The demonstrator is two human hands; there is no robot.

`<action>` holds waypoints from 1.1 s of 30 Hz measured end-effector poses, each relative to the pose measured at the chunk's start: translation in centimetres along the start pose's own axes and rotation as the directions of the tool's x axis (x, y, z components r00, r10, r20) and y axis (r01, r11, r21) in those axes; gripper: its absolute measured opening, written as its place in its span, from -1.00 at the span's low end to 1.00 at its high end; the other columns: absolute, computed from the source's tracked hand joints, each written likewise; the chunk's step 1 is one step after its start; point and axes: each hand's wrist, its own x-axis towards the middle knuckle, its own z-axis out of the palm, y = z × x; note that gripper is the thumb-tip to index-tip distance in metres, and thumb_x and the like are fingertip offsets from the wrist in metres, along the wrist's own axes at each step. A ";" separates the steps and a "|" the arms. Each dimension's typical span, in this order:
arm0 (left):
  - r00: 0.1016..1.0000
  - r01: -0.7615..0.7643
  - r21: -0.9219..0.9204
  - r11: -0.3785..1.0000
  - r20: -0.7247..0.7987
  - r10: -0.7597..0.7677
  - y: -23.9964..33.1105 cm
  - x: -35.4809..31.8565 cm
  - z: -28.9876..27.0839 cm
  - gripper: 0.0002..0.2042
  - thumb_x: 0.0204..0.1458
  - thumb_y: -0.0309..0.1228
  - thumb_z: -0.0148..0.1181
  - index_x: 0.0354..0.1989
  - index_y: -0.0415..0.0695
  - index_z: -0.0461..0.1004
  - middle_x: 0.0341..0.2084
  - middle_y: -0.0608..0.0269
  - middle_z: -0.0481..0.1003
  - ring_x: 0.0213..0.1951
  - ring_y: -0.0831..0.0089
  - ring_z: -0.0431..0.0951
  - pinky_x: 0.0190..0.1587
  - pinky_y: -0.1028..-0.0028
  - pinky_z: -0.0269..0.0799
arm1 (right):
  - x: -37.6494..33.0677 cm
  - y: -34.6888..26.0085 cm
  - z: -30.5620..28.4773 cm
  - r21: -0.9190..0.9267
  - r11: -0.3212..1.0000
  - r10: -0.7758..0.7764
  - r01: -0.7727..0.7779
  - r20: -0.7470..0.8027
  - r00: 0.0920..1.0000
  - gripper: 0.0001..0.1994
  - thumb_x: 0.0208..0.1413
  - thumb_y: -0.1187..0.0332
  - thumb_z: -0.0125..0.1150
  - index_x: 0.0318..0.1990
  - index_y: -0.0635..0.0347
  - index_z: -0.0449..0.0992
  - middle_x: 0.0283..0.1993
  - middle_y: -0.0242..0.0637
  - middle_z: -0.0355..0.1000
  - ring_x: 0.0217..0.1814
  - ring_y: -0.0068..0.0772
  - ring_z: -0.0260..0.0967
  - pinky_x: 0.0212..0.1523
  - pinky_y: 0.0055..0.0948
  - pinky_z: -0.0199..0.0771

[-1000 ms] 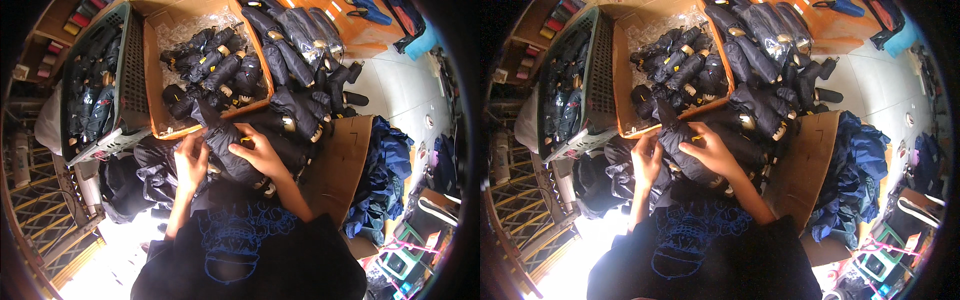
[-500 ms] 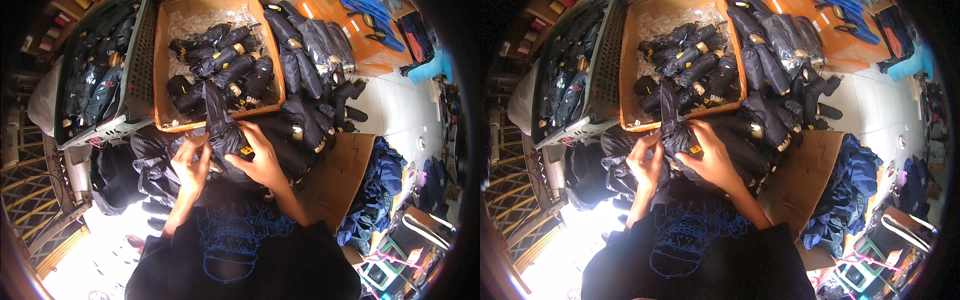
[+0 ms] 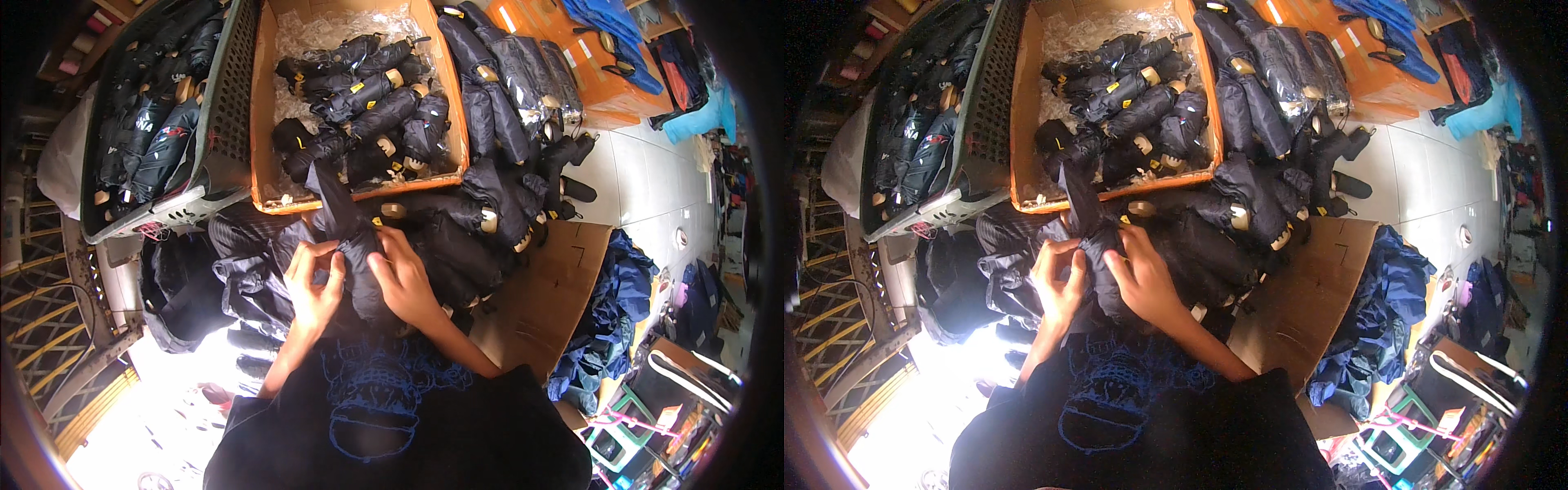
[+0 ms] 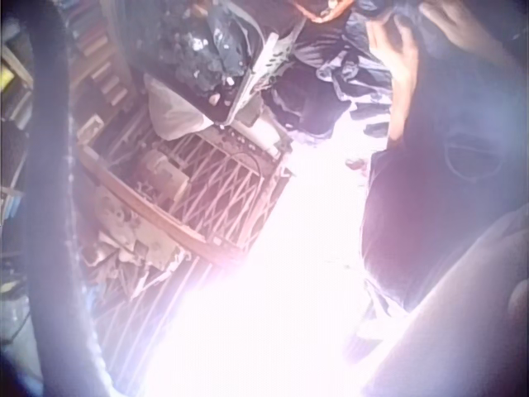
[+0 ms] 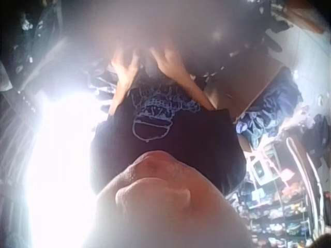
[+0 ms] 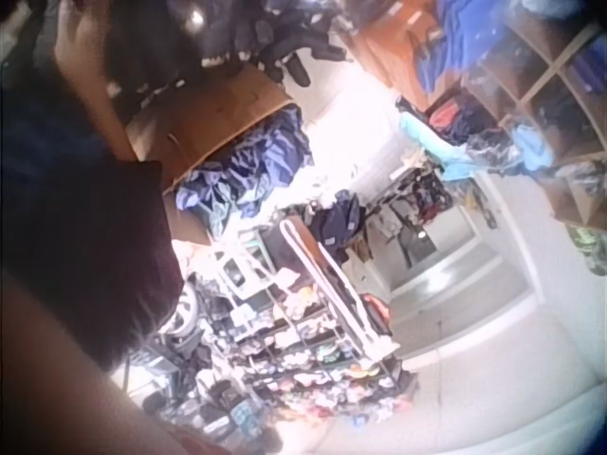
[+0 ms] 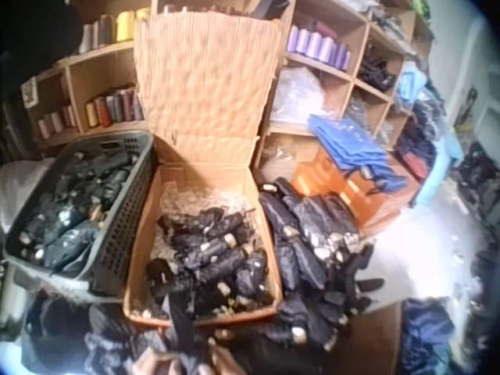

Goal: The person folds black umbrellas and places them into a cardboard box. The person repeatedly picks up umbrellas, folds them, and arranges them inside the box.

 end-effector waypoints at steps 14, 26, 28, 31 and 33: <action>0.989 -0.104 0.268 0.958 -0.077 0.129 -3.2 -4.1 -1.3 -0.86 -0.05 -0.70 0.16 -0.31 -0.26 0.43 -0.31 0.12 0.42 -0.35 0.42 0.47 -0.38 0.52 0.46 | -3.2 0.7 3.5 -0.215 0.976 -0.019 0.035 0.073 0.997 -0.57 0.14 0.26 0.14 0.07 0.37 0.30 0.15 0.02 0.25 0.05 0.07 0.36 -0.09 -0.22 0.47; 0.995 -0.045 0.171 0.984 -0.085 0.060 -3.7 -4.2 -1.1 -0.83 -0.10 -0.74 0.18 -0.33 -0.27 0.45 -0.38 0.08 0.41 -0.33 0.24 0.48 -0.30 0.40 0.44 | -3.5 1.8 4.2 -0.152 0.982 -0.118 0.114 -0.017 0.993 -0.60 0.01 0.40 0.30 -0.01 0.35 0.39 0.03 -0.01 0.37 0.01 -0.01 0.42 -0.08 -0.30 0.48; 0.978 -0.147 0.231 0.962 -0.113 0.177 -3.7 -4.4 -1.0 -0.77 -0.20 -0.79 0.19 -0.35 -0.24 0.45 -0.40 0.10 0.40 -0.30 0.16 0.46 -0.24 0.32 0.40 | -3.5 1.9 4.2 -0.141 0.983 -0.123 0.117 -0.029 0.992 -0.62 -0.01 0.41 0.32 -0.04 0.35 0.41 -0.01 -0.02 0.39 -0.01 -0.02 0.43 -0.09 -0.31 0.48; 0.949 -0.259 0.229 0.938 -0.121 0.291 -3.9 -5.3 -0.8 -0.71 -0.28 -0.82 0.21 -0.36 -0.23 0.45 -0.41 0.11 0.39 -0.27 0.13 0.46 -0.23 0.30 0.41 | -3.5 2.1 4.2 -0.126 0.984 -0.134 0.128 -0.041 0.990 -0.65 -0.04 0.42 0.34 -0.09 0.36 0.44 -0.06 -0.03 0.42 -0.05 -0.04 0.45 -0.12 -0.33 0.48; 0.951 -0.255 0.233 0.938 -0.116 0.287 -4.3 -6.0 -0.9 -0.74 -0.24 -0.81 0.18 -0.36 -0.23 0.44 -0.39 0.13 0.39 -0.27 0.20 0.46 -0.23 0.33 0.40 | -3.5 2.1 4.2 -0.123 0.984 -0.135 0.127 -0.055 0.989 -0.66 -0.06 0.42 0.36 -0.12 0.35 0.46 -0.09 -0.05 0.44 -0.07 -0.06 0.46 -0.13 -0.34 0.49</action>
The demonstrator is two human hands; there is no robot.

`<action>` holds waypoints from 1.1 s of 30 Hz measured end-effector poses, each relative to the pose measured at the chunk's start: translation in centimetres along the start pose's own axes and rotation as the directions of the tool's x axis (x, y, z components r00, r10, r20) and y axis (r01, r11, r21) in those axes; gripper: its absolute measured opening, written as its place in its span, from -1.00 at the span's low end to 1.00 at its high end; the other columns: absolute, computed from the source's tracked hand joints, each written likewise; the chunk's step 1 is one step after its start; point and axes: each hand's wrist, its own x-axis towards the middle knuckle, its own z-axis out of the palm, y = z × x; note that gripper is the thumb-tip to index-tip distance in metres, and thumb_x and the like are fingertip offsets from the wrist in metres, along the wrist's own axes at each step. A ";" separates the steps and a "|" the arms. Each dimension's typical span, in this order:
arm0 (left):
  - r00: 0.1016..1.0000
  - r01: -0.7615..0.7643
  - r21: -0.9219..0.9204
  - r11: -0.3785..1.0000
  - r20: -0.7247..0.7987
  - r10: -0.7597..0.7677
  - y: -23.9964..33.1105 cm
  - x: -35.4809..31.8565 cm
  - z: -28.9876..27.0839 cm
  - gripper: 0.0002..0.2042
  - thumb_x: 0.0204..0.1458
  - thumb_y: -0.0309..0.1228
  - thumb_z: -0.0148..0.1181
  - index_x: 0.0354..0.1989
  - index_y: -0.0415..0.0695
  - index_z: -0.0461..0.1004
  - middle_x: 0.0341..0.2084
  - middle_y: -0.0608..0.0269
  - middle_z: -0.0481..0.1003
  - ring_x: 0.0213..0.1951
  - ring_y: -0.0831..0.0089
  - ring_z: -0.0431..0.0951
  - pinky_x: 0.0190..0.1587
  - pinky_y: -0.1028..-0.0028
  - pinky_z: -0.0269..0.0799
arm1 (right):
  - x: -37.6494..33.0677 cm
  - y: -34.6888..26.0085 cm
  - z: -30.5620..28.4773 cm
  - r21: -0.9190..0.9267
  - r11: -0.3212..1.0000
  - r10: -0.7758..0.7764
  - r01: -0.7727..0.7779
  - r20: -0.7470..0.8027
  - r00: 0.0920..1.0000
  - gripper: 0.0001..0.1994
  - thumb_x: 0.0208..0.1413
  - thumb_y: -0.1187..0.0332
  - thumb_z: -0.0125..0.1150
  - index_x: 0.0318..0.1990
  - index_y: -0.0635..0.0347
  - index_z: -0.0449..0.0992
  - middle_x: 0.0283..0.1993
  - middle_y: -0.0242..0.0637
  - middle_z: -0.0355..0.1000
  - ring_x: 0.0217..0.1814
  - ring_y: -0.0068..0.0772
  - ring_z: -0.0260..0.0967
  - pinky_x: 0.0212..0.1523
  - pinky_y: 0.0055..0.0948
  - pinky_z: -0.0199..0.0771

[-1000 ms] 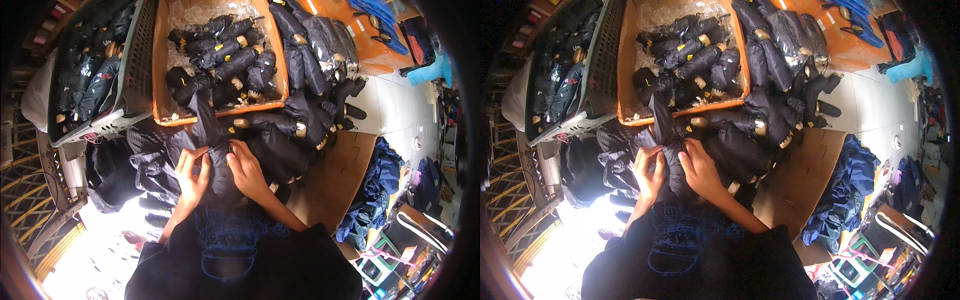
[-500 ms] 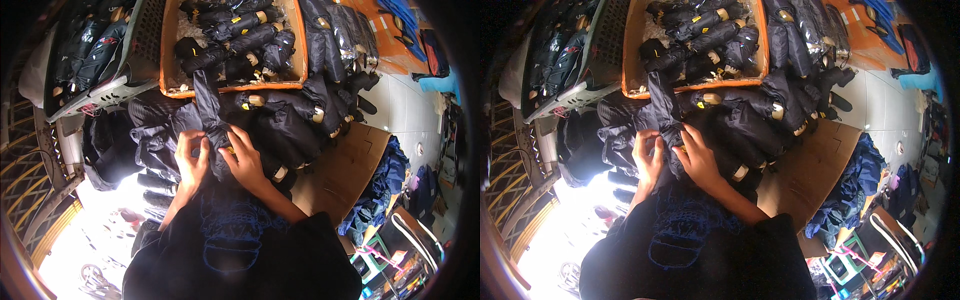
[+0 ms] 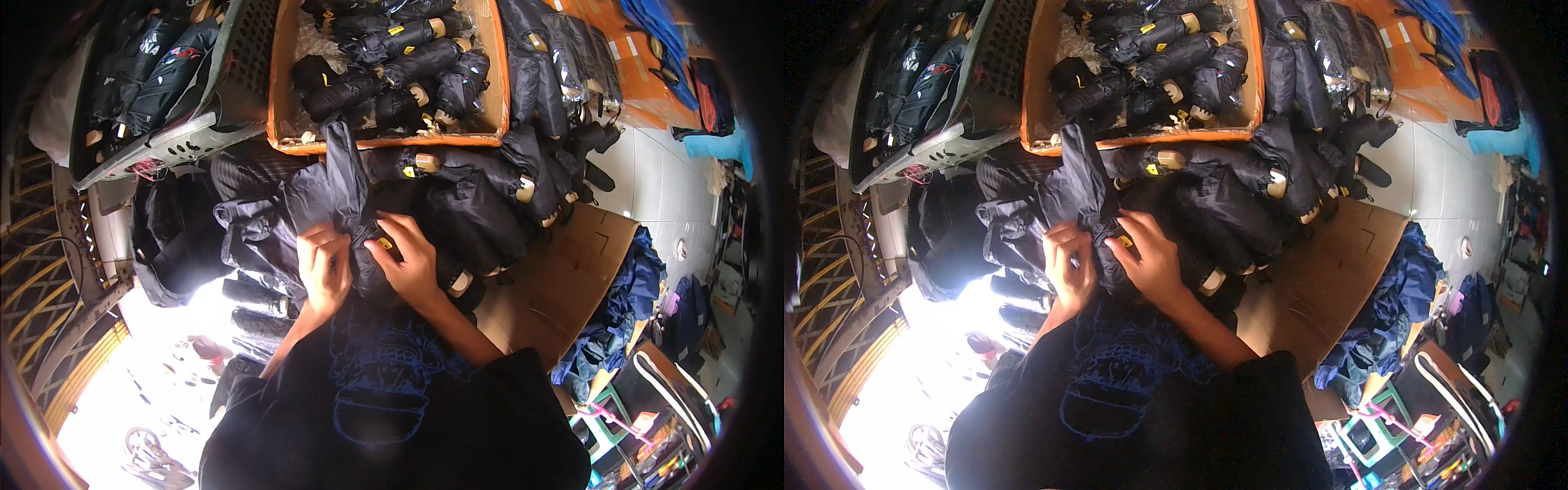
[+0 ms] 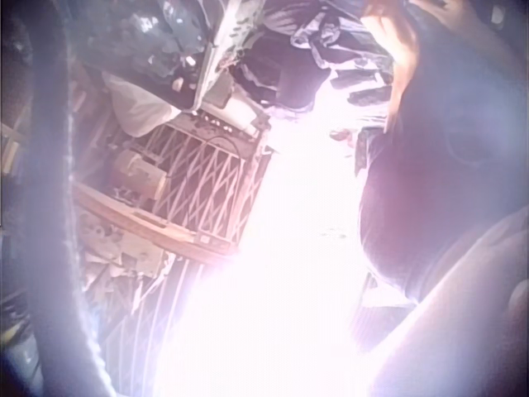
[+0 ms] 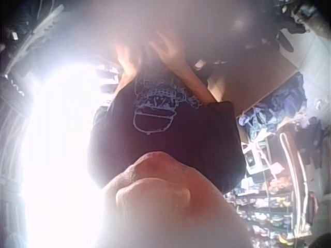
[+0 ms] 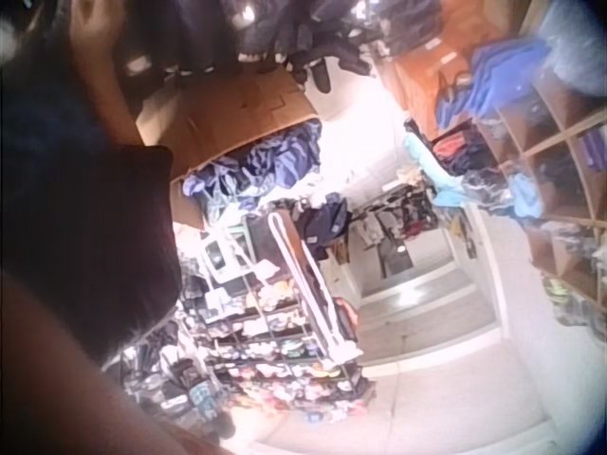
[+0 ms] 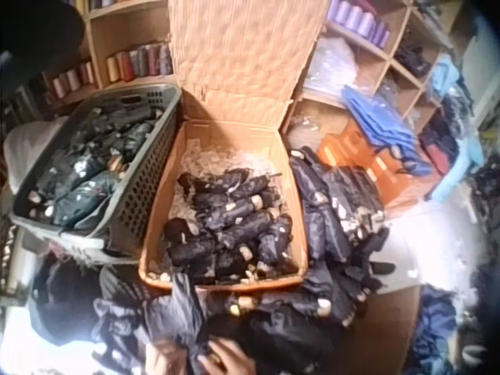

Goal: The person folds black umbrellas and places them into a cardboard box. The person repeatedly picks up umbrellas, folds them, and arranges them inside the box.

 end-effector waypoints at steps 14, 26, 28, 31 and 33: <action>0.483 0.710 -0.695 -0.114 0.598 -0.639 -0.6 1.8 0.2 -0.46 -0.03 -0.31 0.31 0.08 -0.28 0.24 -0.18 0.01 0.50 -0.14 0.28 0.54 0.00 0.33 0.44 | -0.5 0.1 0.2 0.496 0.849 0.148 -0.183 0.110 0.983 -0.68 -0.02 0.62 0.21 -0.05 0.30 0.39 -0.03 -0.16 0.35 -0.13 -0.46 0.47 -0.24 -0.58 0.49; 0.473 0.754 -0.655 -0.055 0.599 -0.646 2.0 -0.2 -0.2 -0.54 -0.07 -0.34 0.31 -0.01 -0.29 0.37 -0.17 0.13 0.49 -0.16 0.37 0.52 -0.03 0.39 0.41 | -0.7 0.8 0.1 0.493 0.476 0.378 -0.728 0.633 0.676 -0.46 0.08 0.42 0.23 0.18 0.26 0.15 0.04 -0.25 0.29 0.08 -0.45 0.27 0.12 -0.41 0.28; 0.495 0.756 -0.655 -0.006 0.577 -0.650 1.1 -1.9 0.3 -0.55 -0.06 -0.34 0.30 -0.02 -0.28 0.37 -0.19 0.16 0.49 -0.16 0.41 0.49 -0.02 0.41 0.36 | -0.6 0.2 -0.2 0.478 0.454 0.399 -0.752 0.645 0.651 -0.50 0.13 0.35 0.17 0.18 0.27 0.17 0.04 -0.26 0.30 0.08 -0.47 0.27 0.11 -0.45 0.27; 0.497 0.830 -0.522 0.196 0.535 -0.683 1.7 -2.1 -0.1 -0.54 0.00 -0.24 0.22 0.01 -0.30 0.36 -0.16 0.17 0.46 -0.13 0.42 0.45 0.00 0.42 0.33 | -0.9 0.0 -0.3 0.455 0.424 0.468 -0.783 0.630 0.620 -0.58 0.19 0.27 0.08 0.14 0.28 0.25 0.01 -0.29 0.35 0.05 -0.51 0.28 0.09 -0.47 0.27; 0.723 0.668 -0.219 0.711 0.415 -0.552 1.6 -0.5 -0.5 -0.51 0.05 -0.15 0.14 0.02 -0.30 0.35 -0.12 0.17 0.43 -0.12 0.41 0.43 0.01 0.41 0.31 | -1.0 0.0 -0.2 0.479 0.384 0.508 -0.789 0.604 0.614 -0.62 0.22 0.24 0.03 0.10 0.28 0.31 -0.03 -0.32 0.39 0.02 -0.54 0.29 0.07 -0.48 0.26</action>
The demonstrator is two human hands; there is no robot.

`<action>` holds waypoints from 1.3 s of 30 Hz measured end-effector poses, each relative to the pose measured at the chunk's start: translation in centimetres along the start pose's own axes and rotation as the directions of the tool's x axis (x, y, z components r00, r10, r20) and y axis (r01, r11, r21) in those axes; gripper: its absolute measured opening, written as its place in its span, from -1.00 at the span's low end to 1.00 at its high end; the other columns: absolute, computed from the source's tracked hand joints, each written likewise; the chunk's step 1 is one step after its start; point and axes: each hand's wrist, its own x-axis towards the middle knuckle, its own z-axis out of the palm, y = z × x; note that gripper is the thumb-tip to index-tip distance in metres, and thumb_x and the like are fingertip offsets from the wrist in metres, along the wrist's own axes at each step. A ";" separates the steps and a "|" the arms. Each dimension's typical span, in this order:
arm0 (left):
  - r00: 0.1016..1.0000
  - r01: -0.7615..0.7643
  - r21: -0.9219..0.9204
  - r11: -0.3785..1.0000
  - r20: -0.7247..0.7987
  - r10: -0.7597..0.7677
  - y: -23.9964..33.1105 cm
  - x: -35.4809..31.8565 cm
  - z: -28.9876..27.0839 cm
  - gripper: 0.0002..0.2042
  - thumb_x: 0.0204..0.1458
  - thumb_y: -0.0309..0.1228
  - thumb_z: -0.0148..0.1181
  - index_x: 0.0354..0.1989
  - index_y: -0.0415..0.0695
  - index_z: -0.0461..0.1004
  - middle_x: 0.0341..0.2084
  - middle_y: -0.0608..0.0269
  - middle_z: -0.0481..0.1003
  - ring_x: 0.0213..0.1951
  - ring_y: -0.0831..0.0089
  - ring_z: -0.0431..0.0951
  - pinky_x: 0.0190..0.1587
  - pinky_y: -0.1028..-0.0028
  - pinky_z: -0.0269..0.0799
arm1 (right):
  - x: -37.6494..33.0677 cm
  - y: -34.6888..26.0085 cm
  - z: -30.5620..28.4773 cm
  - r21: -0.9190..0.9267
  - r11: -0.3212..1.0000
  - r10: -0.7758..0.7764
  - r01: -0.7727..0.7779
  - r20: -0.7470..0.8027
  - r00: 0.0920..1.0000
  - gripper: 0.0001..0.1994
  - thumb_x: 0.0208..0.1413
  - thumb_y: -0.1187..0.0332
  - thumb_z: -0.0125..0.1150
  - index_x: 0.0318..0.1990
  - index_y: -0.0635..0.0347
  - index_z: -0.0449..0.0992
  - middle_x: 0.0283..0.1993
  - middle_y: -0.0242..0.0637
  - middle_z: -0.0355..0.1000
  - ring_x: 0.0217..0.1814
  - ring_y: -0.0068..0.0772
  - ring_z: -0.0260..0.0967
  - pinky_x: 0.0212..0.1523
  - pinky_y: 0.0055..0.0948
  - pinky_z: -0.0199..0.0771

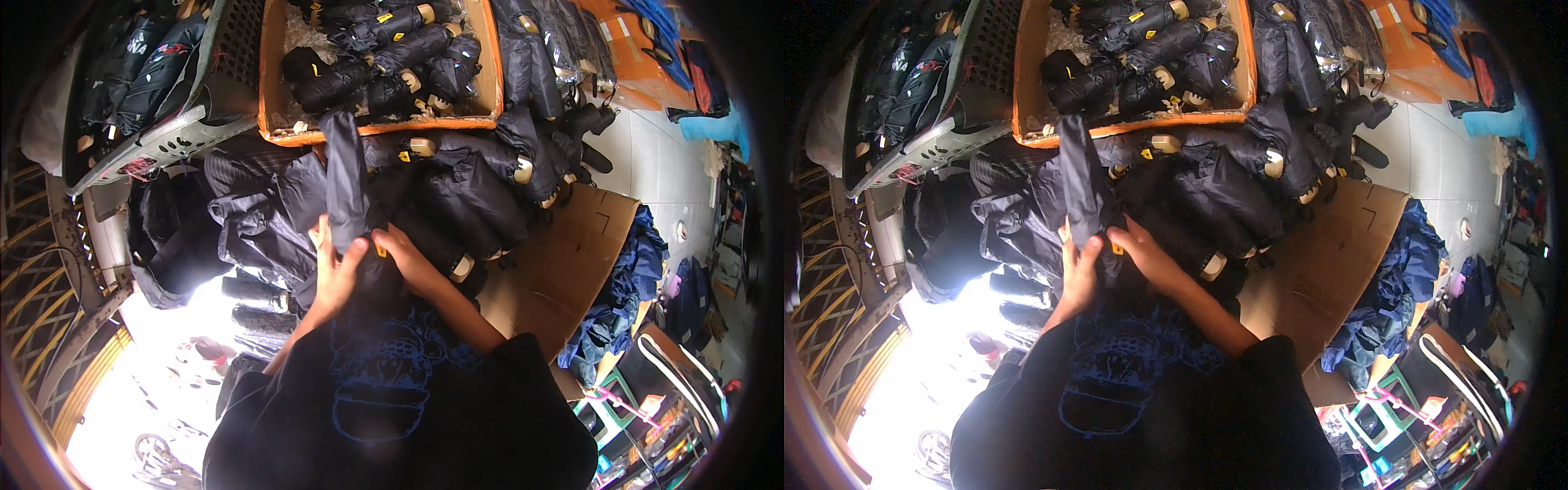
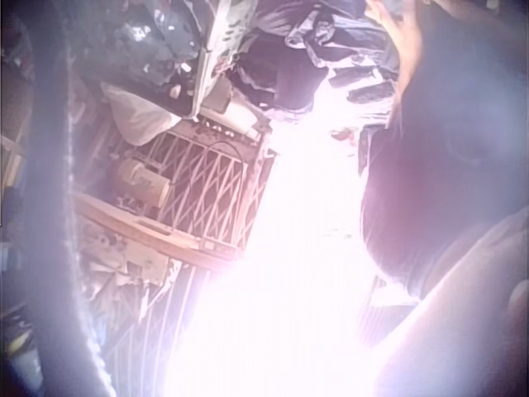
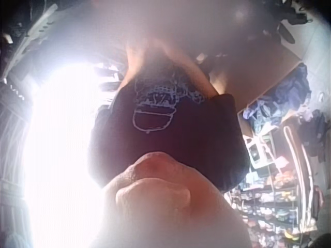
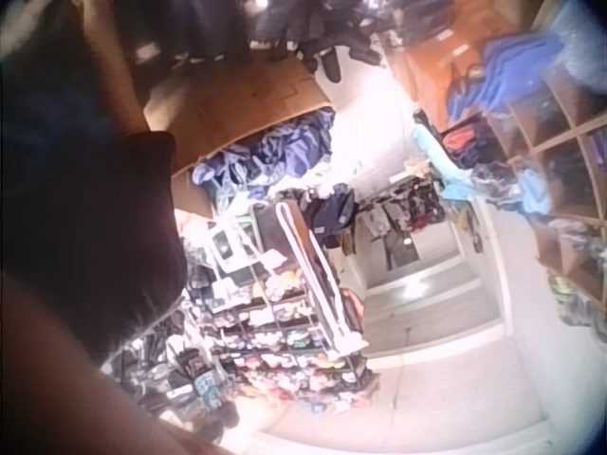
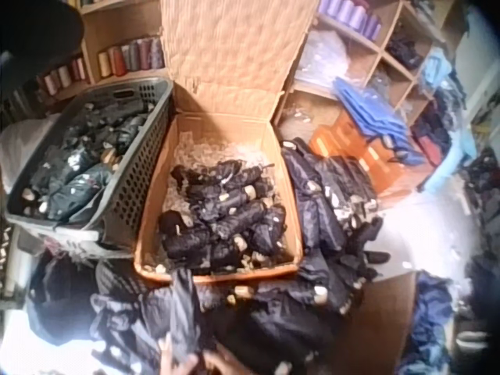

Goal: The person folds black umbrellas and places them into a cardboard box. The person repeatedly picks up umbrellas, folds them, and arranges them inside the box.

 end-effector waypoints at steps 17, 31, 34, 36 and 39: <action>0.991 0.085 -0.597 0.798 0.135 -0.005 5.5 3.9 0.9 -0.63 0.00 -0.33 0.24 -0.11 -0.35 0.41 -0.24 -0.01 0.54 -0.22 0.33 0.57 -0.08 0.38 0.47 | 1.4 -1.9 0.9 -0.041 0.952 -0.306 0.303 -0.094 0.947 -0.57 0.22 0.26 0.03 0.14 0.36 0.27 -0.02 -0.26 0.40 -0.02 -0.52 0.31 0.06 -0.49 0.28; 0.965 0.059 -0.586 0.808 0.241 0.104 8.9 6.0 -0.7 -0.30 -0.15 -0.05 0.32 0.00 -0.39 0.27 -0.27 -0.11 0.52 -0.16 0.14 0.55 -0.05 0.24 0.48 | 0.4 -5.9 0.1 -0.099 0.983 -0.135 0.152 0.160 0.978 -0.38 0.19 0.03 0.08 0.21 0.39 0.21 0.05 -0.15 0.36 0.18 -0.35 0.23 0.22 -0.43 0.12; 0.969 0.016 -0.630 0.776 0.202 0.144 9.3 5.5 0.3 -0.57 -0.10 -0.29 0.31 -0.16 -0.43 0.46 -0.25 -0.06 0.56 -0.20 0.29 0.57 -0.07 0.35 0.48 | -0.1 -6.6 1.3 -0.018 0.974 -0.227 0.227 0.028 0.974 -0.44 0.18 0.06 0.07 0.16 0.38 0.28 0.07 -0.14 0.36 0.17 -0.35 0.25 0.19 -0.42 0.18; 0.974 0.027 -0.631 0.776 0.190 0.121 9.1 5.1 0.7 -0.57 -0.11 -0.31 0.31 -0.16 -0.43 0.46 -0.23 -0.06 0.55 -0.18 0.29 0.57 -0.05 0.36 0.46 | -0.9 -8.1 1.4 -0.151 0.983 -0.109 0.106 -0.010 0.994 -0.46 0.18 0.09 0.05 0.14 0.37 0.30 0.05 -0.13 0.36 0.17 -0.36 0.25 0.18 -0.42 0.19; 0.970 0.000 -0.619 0.785 0.189 0.150 8.9 5.2 0.9 -0.51 -0.11 -0.25 0.31 -0.13 -0.45 0.43 -0.22 -0.10 0.54 -0.11 0.18 0.55 0.02 0.27 0.43 | -1.1 -8.1 1.8 -0.147 0.977 -0.168 0.154 -0.084 0.982 -0.50 0.16 0.12 0.07 0.10 0.37 0.34 0.02 -0.11 0.38 0.16 -0.37 0.27 0.17 -0.43 0.20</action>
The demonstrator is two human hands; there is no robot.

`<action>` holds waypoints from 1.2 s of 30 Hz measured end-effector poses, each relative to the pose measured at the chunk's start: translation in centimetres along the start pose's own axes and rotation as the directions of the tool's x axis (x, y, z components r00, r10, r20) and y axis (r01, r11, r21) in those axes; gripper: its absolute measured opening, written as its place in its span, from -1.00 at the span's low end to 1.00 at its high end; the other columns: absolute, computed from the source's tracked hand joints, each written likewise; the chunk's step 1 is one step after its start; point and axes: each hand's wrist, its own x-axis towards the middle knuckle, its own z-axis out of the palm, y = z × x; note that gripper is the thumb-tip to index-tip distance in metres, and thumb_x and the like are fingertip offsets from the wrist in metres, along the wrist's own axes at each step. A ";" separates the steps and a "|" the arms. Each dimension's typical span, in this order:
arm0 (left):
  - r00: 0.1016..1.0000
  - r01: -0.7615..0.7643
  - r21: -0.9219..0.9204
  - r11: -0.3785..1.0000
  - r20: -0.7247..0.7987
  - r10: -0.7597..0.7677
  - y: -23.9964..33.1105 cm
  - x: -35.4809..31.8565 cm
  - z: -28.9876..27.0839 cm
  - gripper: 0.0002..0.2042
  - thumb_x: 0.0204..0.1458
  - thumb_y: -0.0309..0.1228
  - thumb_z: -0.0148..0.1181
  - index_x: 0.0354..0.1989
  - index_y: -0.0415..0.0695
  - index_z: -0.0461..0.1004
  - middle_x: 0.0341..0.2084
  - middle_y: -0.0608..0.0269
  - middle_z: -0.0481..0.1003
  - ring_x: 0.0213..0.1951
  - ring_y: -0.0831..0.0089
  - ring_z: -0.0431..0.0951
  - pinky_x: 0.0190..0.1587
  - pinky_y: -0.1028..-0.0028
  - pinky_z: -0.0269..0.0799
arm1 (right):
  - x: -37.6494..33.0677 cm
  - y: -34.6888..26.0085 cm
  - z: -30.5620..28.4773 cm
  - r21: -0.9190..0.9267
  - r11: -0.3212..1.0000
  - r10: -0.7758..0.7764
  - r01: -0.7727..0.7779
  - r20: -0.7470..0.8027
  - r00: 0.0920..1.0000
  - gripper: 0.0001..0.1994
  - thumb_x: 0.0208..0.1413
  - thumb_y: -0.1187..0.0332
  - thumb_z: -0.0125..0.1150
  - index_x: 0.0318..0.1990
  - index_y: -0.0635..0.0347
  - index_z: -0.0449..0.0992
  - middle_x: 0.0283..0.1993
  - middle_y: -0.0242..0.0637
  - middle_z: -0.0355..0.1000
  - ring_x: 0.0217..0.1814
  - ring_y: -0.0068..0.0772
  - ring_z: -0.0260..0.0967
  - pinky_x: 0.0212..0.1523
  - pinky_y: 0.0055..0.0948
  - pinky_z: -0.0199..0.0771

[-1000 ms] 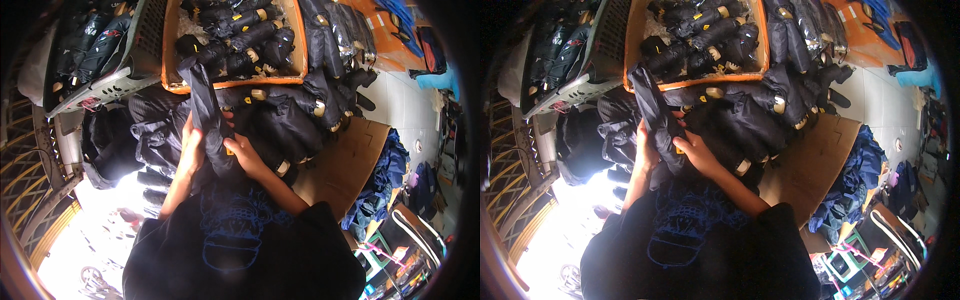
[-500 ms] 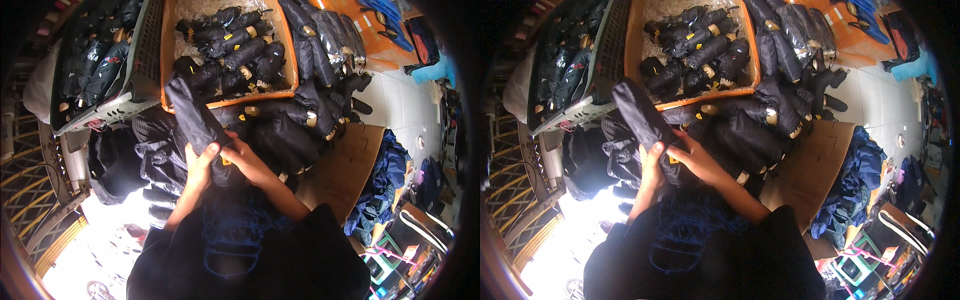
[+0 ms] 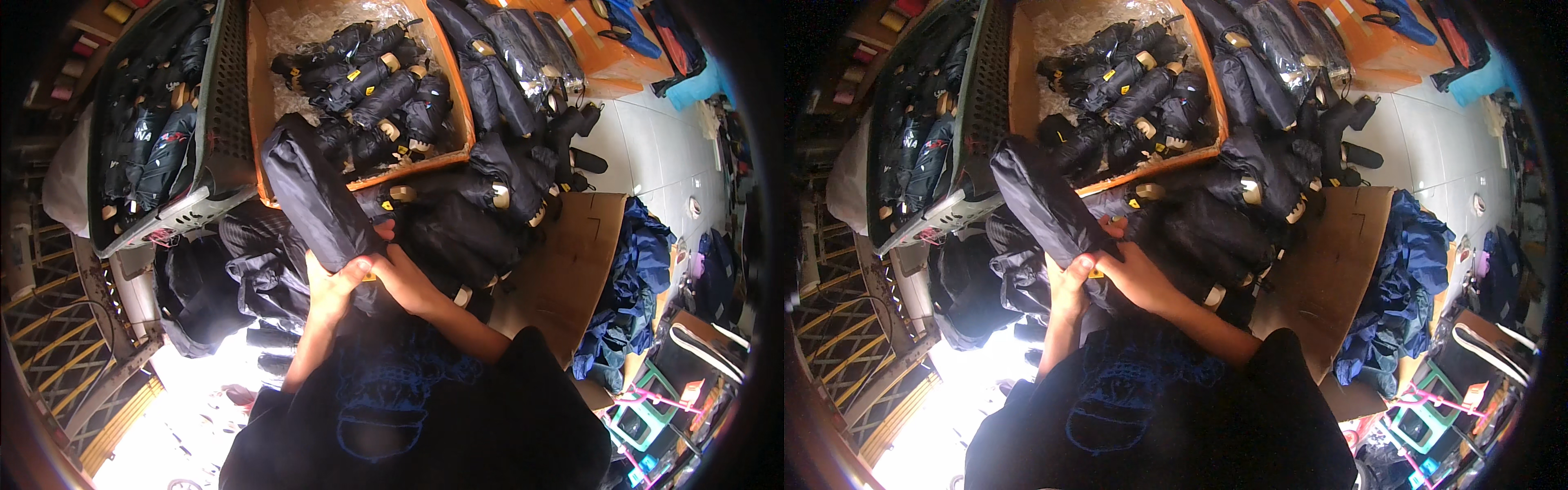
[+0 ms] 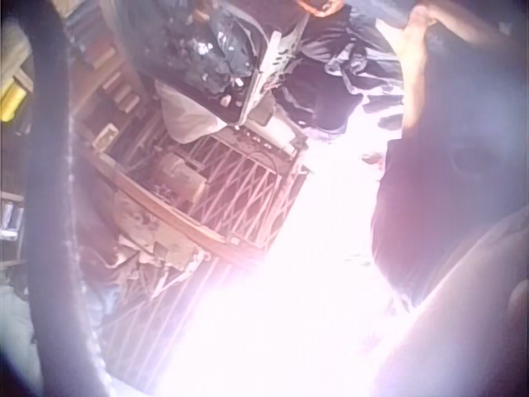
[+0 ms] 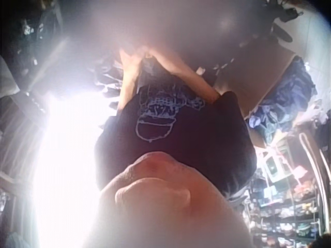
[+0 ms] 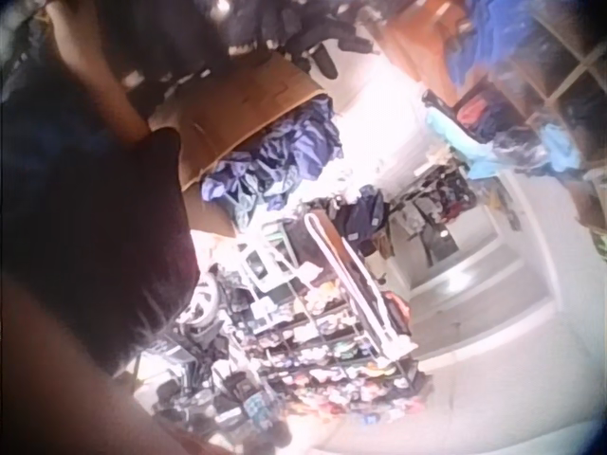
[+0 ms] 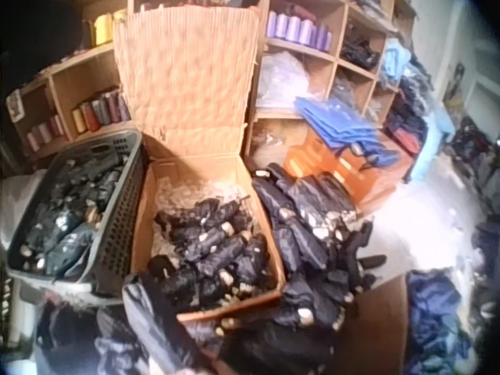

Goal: The person folds black umbrellas and places them into a cardboard box. The person repeatedly picks up umbrellas, folds them, and arranges them inside the box.

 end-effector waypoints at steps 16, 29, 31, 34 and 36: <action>0.987 -0.119 0.012 0.993 0.108 0.117 2.3 3.4 -0.6 -0.10 -0.16 0.10 0.27 0.22 -0.32 0.07 0.03 -0.19 0.34 0.00 0.02 0.45 0.14 0.11 0.31 | 1.7 -0.3 -1.1 -0.058 0.956 -0.273 0.287 0.179 0.945 -0.50 0.10 0.12 0.20 0.06 0.31 0.32 -0.14 -0.05 0.48 0.00 -0.22 0.44 0.01 -0.29 0.36; 0.988 -0.129 0.032 0.991 -0.079 0.131 3.0 3.4 1.5 -0.34 -0.10 -0.29 0.30 0.14 -0.33 0.15 -0.24 0.07 0.48 -0.15 0.34 0.49 -0.01 0.37 0.36 | 1.3 -0.9 -0.7 -0.007 0.949 -0.315 0.315 0.024 0.949 -0.48 0.16 0.08 0.09 0.08 0.34 0.24 -0.08 0.10 0.43 0.00 -0.07 0.44 -0.03 -0.27 0.38; 0.984 -0.174 0.061 0.983 -0.035 0.176 2.5 3.3 1.6 -0.31 -0.03 -0.13 0.26 0.15 -0.35 0.15 -0.21 0.04 0.47 -0.15 0.28 0.51 0.00 0.34 0.36 | 2.0 -0.3 -0.5 0.027 0.944 -0.330 0.330 0.014 0.944 -0.49 0.19 0.08 0.06 0.11 0.33 0.24 -0.02 0.08 0.42 0.04 -0.13 0.42 0.02 -0.30 0.34; 0.990 -0.132 -0.024 0.991 -0.051 0.130 2.1 3.2 1.3 -0.25 0.06 -0.01 0.16 0.24 -0.32 0.04 -0.11 -0.04 0.42 -0.10 0.20 0.50 0.09 0.26 0.31 | 1.7 -1.4 -1.1 -0.005 0.955 -0.296 0.296 0.056 0.954 -0.51 0.18 0.12 0.07 0.11 0.31 0.28 -0.03 0.01 0.43 0.05 -0.22 0.39 0.05 -0.35 0.31; 0.957 -0.235 0.140 0.962 -0.138 0.254 2.1 3.0 2.3 -0.27 0.11 0.01 0.06 0.26 -0.31 0.01 -0.01 -0.04 0.36 -0.03 0.20 0.46 0.11 0.28 0.29 | 1.7 -1.3 -1.4 0.003 0.962 -0.273 0.274 0.055 0.960 -0.54 0.18 0.14 0.08 0.10 0.30 0.30 -0.06 -0.04 0.44 0.02 -0.29 0.39 0.04 -0.37 0.31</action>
